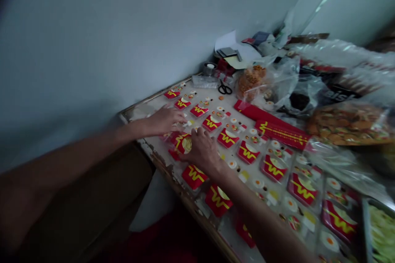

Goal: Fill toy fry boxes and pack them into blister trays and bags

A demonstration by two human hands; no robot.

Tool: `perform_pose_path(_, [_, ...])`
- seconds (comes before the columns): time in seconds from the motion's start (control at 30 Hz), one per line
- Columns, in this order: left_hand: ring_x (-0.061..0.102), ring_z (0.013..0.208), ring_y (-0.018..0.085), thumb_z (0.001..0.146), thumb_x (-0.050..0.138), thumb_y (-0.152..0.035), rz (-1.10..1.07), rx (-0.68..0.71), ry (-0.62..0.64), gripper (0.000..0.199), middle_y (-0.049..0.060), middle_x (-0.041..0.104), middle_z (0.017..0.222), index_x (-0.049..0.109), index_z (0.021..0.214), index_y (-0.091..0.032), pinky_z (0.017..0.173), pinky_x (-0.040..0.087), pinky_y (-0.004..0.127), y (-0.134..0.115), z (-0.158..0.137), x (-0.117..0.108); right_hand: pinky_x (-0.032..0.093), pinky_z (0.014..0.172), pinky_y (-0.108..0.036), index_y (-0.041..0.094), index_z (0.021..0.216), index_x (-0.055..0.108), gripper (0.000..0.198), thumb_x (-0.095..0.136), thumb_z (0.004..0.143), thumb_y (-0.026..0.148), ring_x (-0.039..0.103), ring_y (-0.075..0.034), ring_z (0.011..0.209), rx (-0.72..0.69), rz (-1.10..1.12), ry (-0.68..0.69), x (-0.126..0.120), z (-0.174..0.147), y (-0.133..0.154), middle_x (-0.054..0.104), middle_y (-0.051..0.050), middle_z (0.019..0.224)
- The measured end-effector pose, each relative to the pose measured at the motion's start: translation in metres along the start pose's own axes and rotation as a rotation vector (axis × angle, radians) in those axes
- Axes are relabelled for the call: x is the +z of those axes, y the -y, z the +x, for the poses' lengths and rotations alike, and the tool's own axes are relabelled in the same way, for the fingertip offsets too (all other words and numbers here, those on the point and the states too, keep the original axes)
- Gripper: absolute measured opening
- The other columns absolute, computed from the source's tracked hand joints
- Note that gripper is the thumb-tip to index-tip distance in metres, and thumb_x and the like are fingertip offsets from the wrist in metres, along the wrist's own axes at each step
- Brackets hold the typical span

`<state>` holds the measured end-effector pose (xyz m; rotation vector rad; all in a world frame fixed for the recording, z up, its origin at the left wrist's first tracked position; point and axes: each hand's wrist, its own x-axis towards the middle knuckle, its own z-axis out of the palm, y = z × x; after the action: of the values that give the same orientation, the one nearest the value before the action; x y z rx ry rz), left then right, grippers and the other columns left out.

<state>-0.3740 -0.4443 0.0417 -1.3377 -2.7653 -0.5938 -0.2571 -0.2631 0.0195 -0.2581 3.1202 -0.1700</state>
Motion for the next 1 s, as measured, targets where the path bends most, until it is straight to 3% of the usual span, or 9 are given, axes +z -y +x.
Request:
perform_pose_path(0.1, [0.06,0.114,0.028,0.082,0.066,-0.025,0.151,-0.048,-0.136,0.038,0.012,0.067,0.124,0.069,0.119,-0.018,0.099,0.047,0.04,-0.028,-0.017,0.039,0.049,0.087,-0.044,0.015,0.128,0.057,0.079,0.067,0.075,0.072,0.055,-0.036,0.116,0.141,0.056,0.015,0.013,0.002,-0.009,0.057,-0.018,0.129])
perform_pose_path(0.23, [0.059,0.114,0.029,0.08,0.065,-0.023,0.19,-0.143,-0.166,0.038,0.015,0.066,0.118,0.069,0.116,-0.013,0.103,0.048,0.04,-0.036,-0.039,0.071,0.046,0.095,-0.046,0.012,0.144,0.043,0.094,0.068,0.076,0.071,0.051,-0.037,0.125,0.207,0.098,-0.005,0.019,0.004,-0.016,0.053,-0.022,0.138])
perform_pose_path(0.37, [0.06,0.114,0.027,0.082,0.058,-0.016,0.232,-0.116,-0.072,0.03,0.013,0.065,0.118,0.072,0.108,-0.017,0.102,0.049,0.038,-0.032,-0.032,0.068,0.043,0.097,-0.047,0.01,0.153,0.029,0.118,0.084,0.063,0.061,0.048,-0.039,0.127,0.178,0.08,0.076,0.014,-0.018,-0.03,0.052,-0.024,0.139])
perform_pose_path(0.6, [0.063,0.111,0.028,0.076,0.065,-0.027,0.27,-0.176,0.009,0.036,0.013,0.069,0.113,0.071,0.109,-0.015,0.1,0.05,0.037,-0.037,-0.01,0.057,0.043,0.09,-0.043,0.016,0.124,0.058,0.076,0.08,0.068,0.062,0.053,-0.035,0.117,0.236,0.083,0.049,0.019,-0.044,-0.042,0.06,-0.016,0.125])
perform_pose_path(0.77, [0.065,0.104,0.027,0.085,0.056,-0.016,0.332,-0.158,0.075,0.021,0.014,0.069,0.107,0.07,0.101,-0.013,0.094,0.05,0.037,-0.046,-0.003,0.058,0.043,0.088,-0.043,0.016,0.118,0.06,0.073,0.079,0.067,0.064,0.054,-0.034,0.113,0.233,0.047,0.014,0.024,-0.04,-0.039,0.061,-0.015,0.119])
perform_pose_path(0.9, [0.068,0.09,0.03,0.09,0.043,-0.009,0.416,-0.135,0.122,0.029,0.017,0.07,0.096,0.071,0.097,-0.011,0.079,0.052,0.039,-0.06,0.004,0.056,0.044,0.088,-0.045,0.017,0.119,0.06,0.074,0.079,0.066,0.065,0.054,-0.034,0.111,0.22,0.05,-0.017,0.026,-0.041,-0.04,0.061,-0.014,0.119])
perform_pose_path(1.0, [0.069,0.089,0.031,0.09,0.041,-0.007,0.43,-0.141,0.119,0.031,0.018,0.07,0.095,0.071,0.098,-0.009,0.076,0.051,0.039,-0.074,0.008,0.06,0.044,0.087,-0.045,0.015,0.117,0.061,0.072,0.078,0.068,0.065,0.053,-0.033,0.109,0.2,0.044,-0.069,0.022,-0.044,-0.039,0.061,-0.014,0.117])
